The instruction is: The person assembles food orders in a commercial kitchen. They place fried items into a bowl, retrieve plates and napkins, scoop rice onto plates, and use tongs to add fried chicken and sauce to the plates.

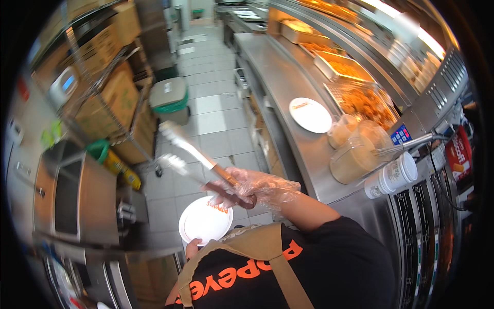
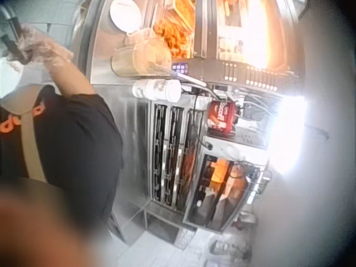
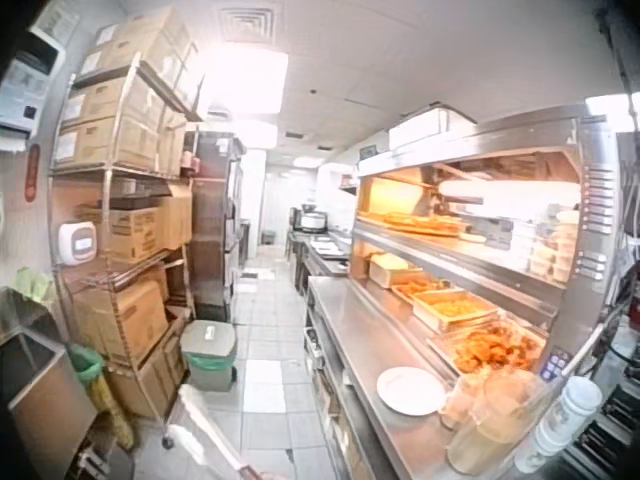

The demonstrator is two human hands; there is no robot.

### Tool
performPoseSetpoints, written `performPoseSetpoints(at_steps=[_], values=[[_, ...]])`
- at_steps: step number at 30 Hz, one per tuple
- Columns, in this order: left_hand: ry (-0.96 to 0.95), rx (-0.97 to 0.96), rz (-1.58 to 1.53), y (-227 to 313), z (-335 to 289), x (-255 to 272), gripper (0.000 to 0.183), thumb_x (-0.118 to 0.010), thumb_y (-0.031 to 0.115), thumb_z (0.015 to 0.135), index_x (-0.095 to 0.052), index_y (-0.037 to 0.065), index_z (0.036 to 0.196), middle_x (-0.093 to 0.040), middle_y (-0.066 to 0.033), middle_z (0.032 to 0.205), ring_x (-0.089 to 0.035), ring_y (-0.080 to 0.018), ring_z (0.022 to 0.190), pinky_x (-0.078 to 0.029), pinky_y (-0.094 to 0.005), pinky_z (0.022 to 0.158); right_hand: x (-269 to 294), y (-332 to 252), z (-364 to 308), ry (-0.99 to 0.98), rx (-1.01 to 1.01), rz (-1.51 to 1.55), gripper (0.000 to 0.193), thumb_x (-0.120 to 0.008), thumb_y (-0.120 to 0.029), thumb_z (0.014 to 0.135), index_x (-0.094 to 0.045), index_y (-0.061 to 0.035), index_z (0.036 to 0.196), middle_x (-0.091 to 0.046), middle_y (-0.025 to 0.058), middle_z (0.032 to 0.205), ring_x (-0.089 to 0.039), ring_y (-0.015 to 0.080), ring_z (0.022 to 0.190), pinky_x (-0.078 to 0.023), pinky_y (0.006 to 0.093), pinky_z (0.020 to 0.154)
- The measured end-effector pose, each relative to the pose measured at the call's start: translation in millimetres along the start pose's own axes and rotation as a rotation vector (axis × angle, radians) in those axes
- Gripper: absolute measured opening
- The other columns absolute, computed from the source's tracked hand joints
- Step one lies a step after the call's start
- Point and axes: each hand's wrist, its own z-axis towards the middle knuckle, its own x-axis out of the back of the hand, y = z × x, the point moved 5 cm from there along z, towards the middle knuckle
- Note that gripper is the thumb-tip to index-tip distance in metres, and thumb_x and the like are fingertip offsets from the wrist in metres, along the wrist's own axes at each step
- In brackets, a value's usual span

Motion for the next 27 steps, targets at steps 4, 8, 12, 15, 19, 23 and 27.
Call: performPoseSetpoints(at_steps=[4, 8, 12, 15, 19, 23, 27], values=[[-0.282, 0.113, -0.411, 110.1, 38.1, -121.6, 0.048, -0.057, 0.011, 0.078, -0.044, -0.005, 0.122, -0.060, -0.0185, 0.110, -0.062, -0.0272, 0.096, -0.052, -0.0384, 0.085, 126.2, -83.2, -53.9, 0.648, 0.439, -0.096, 0.039, -0.073, -0.008, 0.070, -0.051, -0.0106, 0.102, -0.057, 0.0082, 0.104, -0.057, 0.0106, 0.071, -0.046, 0.0217, 0.054], [-0.481, -0.071, -0.430, 208.6, 63.0, -209.2, 0.052, -0.055, 0.011, 0.083, -0.036, -0.006, 0.129, -0.054, -0.0195, 0.123, -0.057, -0.0296, 0.113, -0.047, -0.0422, 0.099, 212.3, -183.2, -90.4, 1.217, 0.841, -0.294, 0.025, -0.065, -0.027, 0.086, -0.052, -0.0084, 0.096, -0.052, 0.0020, 0.075, -0.048, 0.0083, 0.054, -0.040, 0.0198, 0.046], [-0.678, -0.008, -0.433, 288.2, 109.4, -265.9, 0.055, -0.055, 0.009, 0.084, -0.034, -0.004, 0.133, -0.050, -0.0191, 0.129, -0.054, -0.0317, 0.116, -0.045, -0.0455, 0.101, 286.5, -255.6, -145.1, 1.417, 1.301, 0.131, 0.038, -0.052, -0.046, 0.095, -0.051, -0.0081, 0.099, -0.054, 0.0012, 0.070, -0.045, 0.0072, 0.048, -0.039, 0.0202, 0.043], [-0.618, 0.027, -0.293, 336.5, 173.9, -298.7, 0.056, -0.054, 0.010, 0.084, -0.034, 0.000, 0.135, -0.048, -0.0178, 0.132, -0.054, -0.0311, 0.116, -0.045, -0.0457, 0.101, 328.4, -283.2, -192.8, 1.216, 1.542, 0.277, 0.045, -0.043, -0.051, 0.096, -0.052, -0.0078, 0.103, -0.059, 0.0034, 0.073, -0.045, 0.0084, 0.048, -0.041, 0.0213, 0.044], [-0.860, 0.052, -0.063, 417.6, 241.3, -374.0, 0.058, -0.054, 0.013, 0.086, -0.033, 0.001, 0.138, -0.050, -0.0175, 0.131, -0.049, -0.0320, 0.123, -0.040, -0.0444, 0.104, 361.2, -303.6, -246.6, 1.073, 1.816, 0.268, 0.045, -0.038, -0.053, 0.097, -0.052, -0.0109, 0.101, -0.057, 0.0050, 0.069, -0.047, 0.0113, 0.047, -0.040, 0.0231, 0.043], [-0.931, 0.003, 0.091, 472.4, 289.8, -458.2, 0.055, -0.054, 0.012, 0.085, -0.035, 0.004, 0.136, -0.052, -0.0141, 0.127, -0.058, -0.0290, 0.111, -0.051, -0.0440, 0.092, 382.1, -309.3, -288.0, 1.368, 1.859, 0.425, 0.040, -0.039, -0.051, 0.097, -0.051, -0.0142, 0.106, -0.055, 0.0063, 0.070, -0.048, 0.0134, 0.050, -0.038, 0.0234, 0.040], [-1.016, 0.071, 0.186, 481.8, 325.0, -543.5, 0.051, -0.056, 0.011, 0.084, -0.039, 0.005, 0.133, -0.055, -0.0133, 0.121, -0.060, -0.0285, 0.105, -0.054, -0.0423, 0.086, 382.9, -303.8, -315.3, 1.733, 1.633, 0.292, 0.040, -0.042, -0.052, 0.096, -0.049, -0.0136, 0.108, -0.055, 0.0058, 0.070, -0.052, 0.0141, 0.051, -0.037, 0.0231, 0.038]])
